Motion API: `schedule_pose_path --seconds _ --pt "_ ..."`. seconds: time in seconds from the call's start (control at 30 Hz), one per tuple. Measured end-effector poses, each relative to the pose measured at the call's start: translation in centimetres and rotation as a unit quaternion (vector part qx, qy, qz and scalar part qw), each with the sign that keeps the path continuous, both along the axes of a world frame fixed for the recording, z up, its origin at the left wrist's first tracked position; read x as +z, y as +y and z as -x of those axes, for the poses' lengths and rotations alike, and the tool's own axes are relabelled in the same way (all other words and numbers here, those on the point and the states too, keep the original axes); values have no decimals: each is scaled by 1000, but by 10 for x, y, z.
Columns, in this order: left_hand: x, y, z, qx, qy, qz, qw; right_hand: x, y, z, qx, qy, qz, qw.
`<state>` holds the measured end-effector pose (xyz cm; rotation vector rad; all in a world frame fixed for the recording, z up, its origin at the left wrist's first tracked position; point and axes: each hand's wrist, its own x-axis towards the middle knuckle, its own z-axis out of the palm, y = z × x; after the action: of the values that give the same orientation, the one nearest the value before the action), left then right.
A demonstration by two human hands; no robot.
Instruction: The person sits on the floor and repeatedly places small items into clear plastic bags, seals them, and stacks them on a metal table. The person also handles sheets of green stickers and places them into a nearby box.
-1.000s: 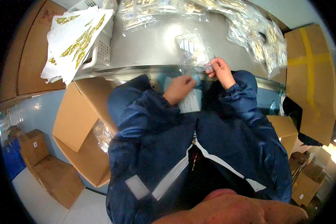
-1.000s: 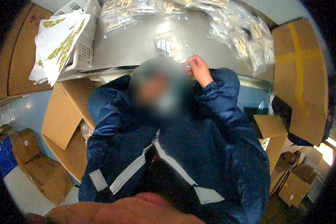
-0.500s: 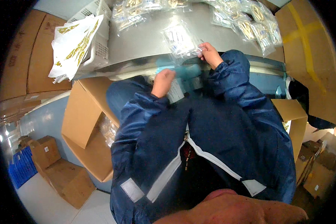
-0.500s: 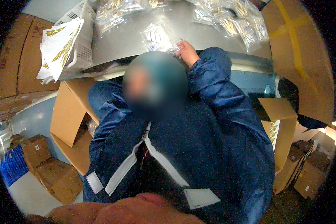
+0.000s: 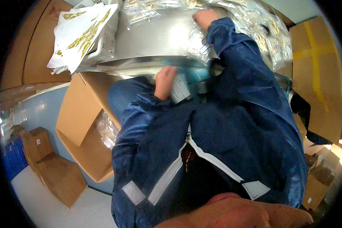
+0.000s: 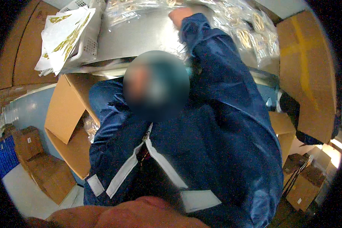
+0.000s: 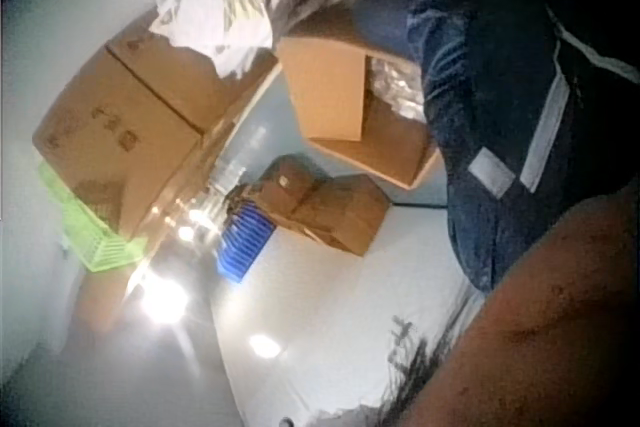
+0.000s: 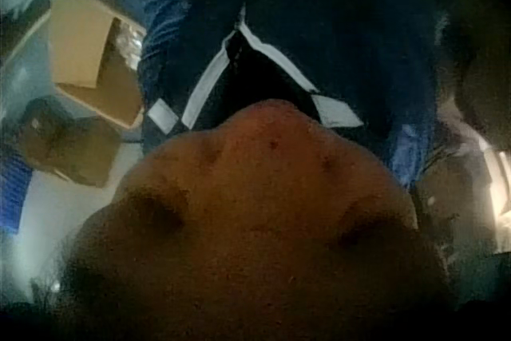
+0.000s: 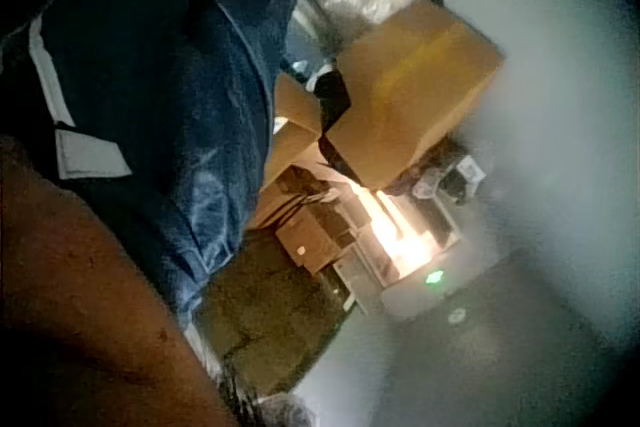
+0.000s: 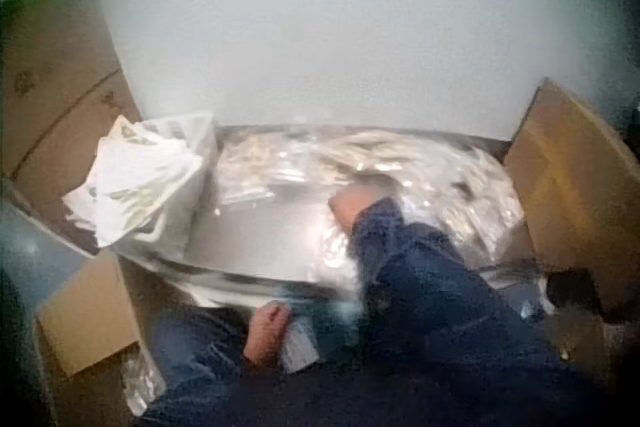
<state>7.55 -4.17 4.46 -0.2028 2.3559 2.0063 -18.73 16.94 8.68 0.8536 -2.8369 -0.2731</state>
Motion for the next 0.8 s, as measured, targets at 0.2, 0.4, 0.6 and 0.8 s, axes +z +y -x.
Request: schedule_pose_path --seconds 0.2,0.4,0.6,0.8 --pt "-21 -6 14 -37 7 50 998 -31 -59 9 48 4 -29 998" --pt "-4 0 19 62 34 -9 997 -2 -50 -70 103 -34 410 906" --pt "38 20 23 74 12 -134 988 17 -15 -214 -53 -548 517 655" --pt "41 6 4 -153 -30 -108 982 38 25 -198 -20 -476 659 582"
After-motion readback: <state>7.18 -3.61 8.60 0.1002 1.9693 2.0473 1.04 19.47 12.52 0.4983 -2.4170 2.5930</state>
